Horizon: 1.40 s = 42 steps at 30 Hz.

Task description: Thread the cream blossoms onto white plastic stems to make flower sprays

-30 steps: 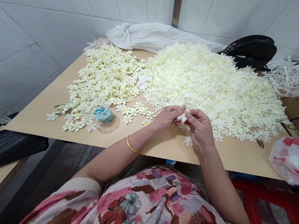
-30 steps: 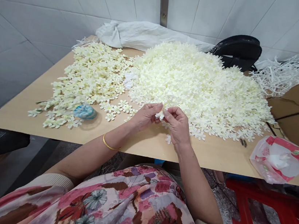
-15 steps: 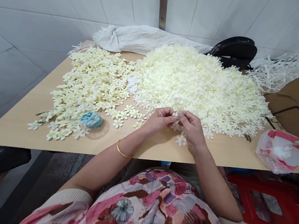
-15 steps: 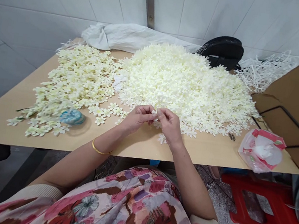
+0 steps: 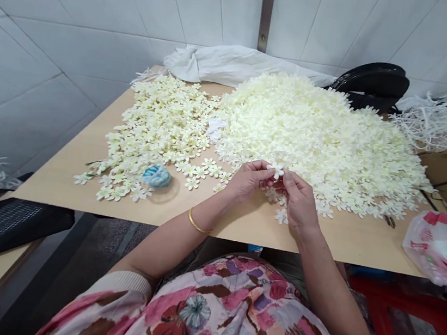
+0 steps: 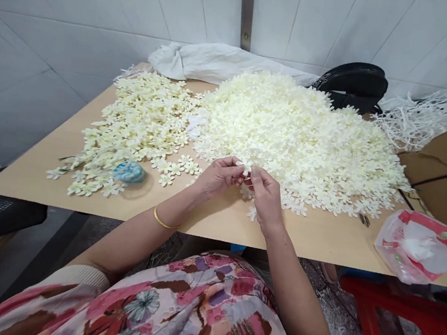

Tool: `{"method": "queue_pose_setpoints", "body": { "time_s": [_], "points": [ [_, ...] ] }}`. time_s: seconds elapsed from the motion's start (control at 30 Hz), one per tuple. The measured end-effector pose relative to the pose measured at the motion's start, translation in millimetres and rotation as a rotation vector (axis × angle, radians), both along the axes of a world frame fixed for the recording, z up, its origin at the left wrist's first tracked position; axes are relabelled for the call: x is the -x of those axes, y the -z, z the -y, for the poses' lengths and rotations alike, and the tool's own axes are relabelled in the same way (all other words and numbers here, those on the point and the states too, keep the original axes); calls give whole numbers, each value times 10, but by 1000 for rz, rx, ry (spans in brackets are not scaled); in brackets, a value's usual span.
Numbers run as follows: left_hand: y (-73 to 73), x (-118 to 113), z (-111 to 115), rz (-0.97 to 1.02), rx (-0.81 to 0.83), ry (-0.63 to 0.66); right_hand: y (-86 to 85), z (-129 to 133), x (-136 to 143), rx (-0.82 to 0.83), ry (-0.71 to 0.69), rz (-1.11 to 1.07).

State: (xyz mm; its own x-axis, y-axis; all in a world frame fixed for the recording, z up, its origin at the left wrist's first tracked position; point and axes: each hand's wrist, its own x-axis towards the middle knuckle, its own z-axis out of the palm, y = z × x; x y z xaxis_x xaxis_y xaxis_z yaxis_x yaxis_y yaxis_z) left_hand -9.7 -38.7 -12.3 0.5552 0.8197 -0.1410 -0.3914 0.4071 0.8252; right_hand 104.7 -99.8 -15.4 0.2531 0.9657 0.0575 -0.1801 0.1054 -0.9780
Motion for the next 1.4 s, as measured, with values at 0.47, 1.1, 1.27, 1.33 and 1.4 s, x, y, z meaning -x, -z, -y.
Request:
{"method": "queue_pose_setpoints", "body": {
  "time_s": [0.47,1.1,1.27,1.33,1.4],
  "points": [
    [35,-3,3,-74,-39,21,25,-37,21,58,166,-59],
    [8,30,-67,-49,117,-67,-16,-23,-172,85,131,-228],
    [-8,29,-63,-52,114,-59,-59,2,-202,49,148,-181],
    [-24,30,-58,-52,142,-71,-91,-8,-238,15,198,-133],
    [-38,31,-59,-44,165,-71,-136,-40,-305,-28,249,-85]
  ]
}}
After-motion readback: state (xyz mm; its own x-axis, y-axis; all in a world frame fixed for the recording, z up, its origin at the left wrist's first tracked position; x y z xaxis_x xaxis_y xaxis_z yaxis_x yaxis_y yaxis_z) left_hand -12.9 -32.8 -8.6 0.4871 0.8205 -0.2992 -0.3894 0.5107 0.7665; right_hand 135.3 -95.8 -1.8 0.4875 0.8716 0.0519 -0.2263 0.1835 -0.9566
